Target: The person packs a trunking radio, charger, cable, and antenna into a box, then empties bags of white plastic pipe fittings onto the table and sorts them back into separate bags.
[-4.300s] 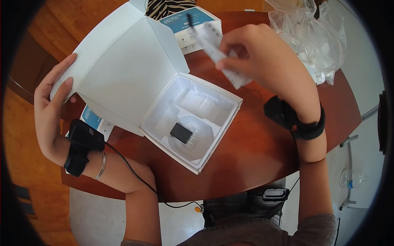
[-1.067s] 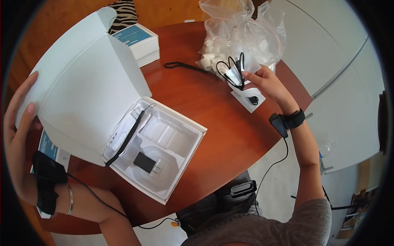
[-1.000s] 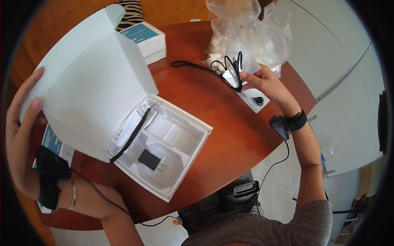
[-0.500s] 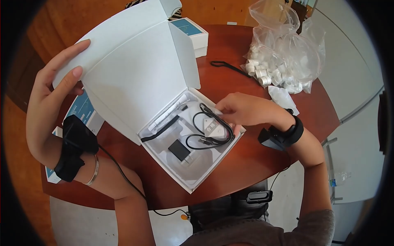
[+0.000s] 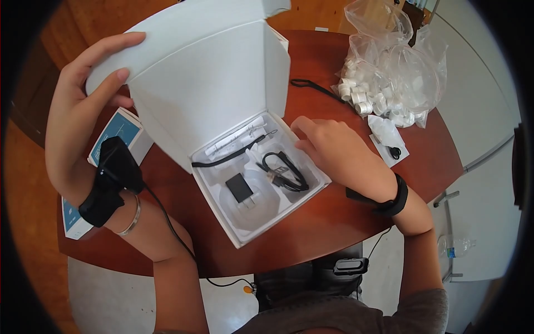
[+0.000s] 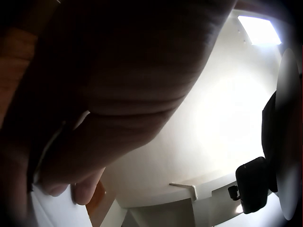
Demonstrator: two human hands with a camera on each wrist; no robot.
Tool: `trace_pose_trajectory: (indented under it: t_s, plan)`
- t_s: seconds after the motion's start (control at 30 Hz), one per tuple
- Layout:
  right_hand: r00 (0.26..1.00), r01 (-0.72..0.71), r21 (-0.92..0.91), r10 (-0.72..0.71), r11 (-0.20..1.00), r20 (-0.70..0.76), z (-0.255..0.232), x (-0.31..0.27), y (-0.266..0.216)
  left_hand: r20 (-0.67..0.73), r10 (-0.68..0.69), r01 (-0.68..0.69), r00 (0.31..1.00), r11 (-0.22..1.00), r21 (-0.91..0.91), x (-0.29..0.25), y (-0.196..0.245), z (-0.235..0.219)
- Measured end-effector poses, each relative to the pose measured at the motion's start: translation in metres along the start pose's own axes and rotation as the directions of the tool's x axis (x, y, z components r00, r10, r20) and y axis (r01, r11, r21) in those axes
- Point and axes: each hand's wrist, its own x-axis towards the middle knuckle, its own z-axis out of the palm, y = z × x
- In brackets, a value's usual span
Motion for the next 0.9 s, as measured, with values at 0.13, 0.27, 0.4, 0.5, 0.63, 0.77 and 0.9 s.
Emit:
trace_pose_trajectory:
  t_s: [0.13,0.27,0.4,0.5,0.63,0.77,0.9]
  plan:
    - [0.987,0.083,0.076,-0.092,0.994,0.131,0.002,-0.016,0.011,0.008,0.069,-0.069,0.998,0.996,-0.052,0.014,0.006,0.019]
    - [0.99,0.138,0.18,-0.135,0.974,-0.033,0.008,-0.019,0.04,-0.001,0.165,-0.165,0.986,0.981,-0.102,0.024,0.012,0.039]
    - [0.996,-0.001,0.417,0.039,0.909,-0.081,0.001,-0.02,0.07,0.121,0.144,-0.119,0.982,0.975,-0.19,0.024,0.024,0.053]
    - [0.996,-0.006,0.569,0.054,0.822,-0.067,0.007,-0.019,0.104,0.261,0.099,-0.035,0.96,0.971,-0.237,0.017,0.031,0.059]
    - [0.996,0.051,0.766,-0.093,0.641,0.011,0.005,-0.017,0.122,0.511,-0.014,0.161,0.859,0.956,-0.244,0.005,0.042,0.061]
    - [0.979,0.081,0.827,-0.198,0.556,0.037,0.008,-0.023,0.125,0.513,-0.102,0.21,0.852,0.965,-0.156,-0.007,0.049,0.064]
    - [0.961,-0.21,0.927,-0.11,0.311,0.255,0.009,-0.027,0.128,0.603,-0.202,0.252,0.772,0.968,0.002,-0.002,0.044,0.073]
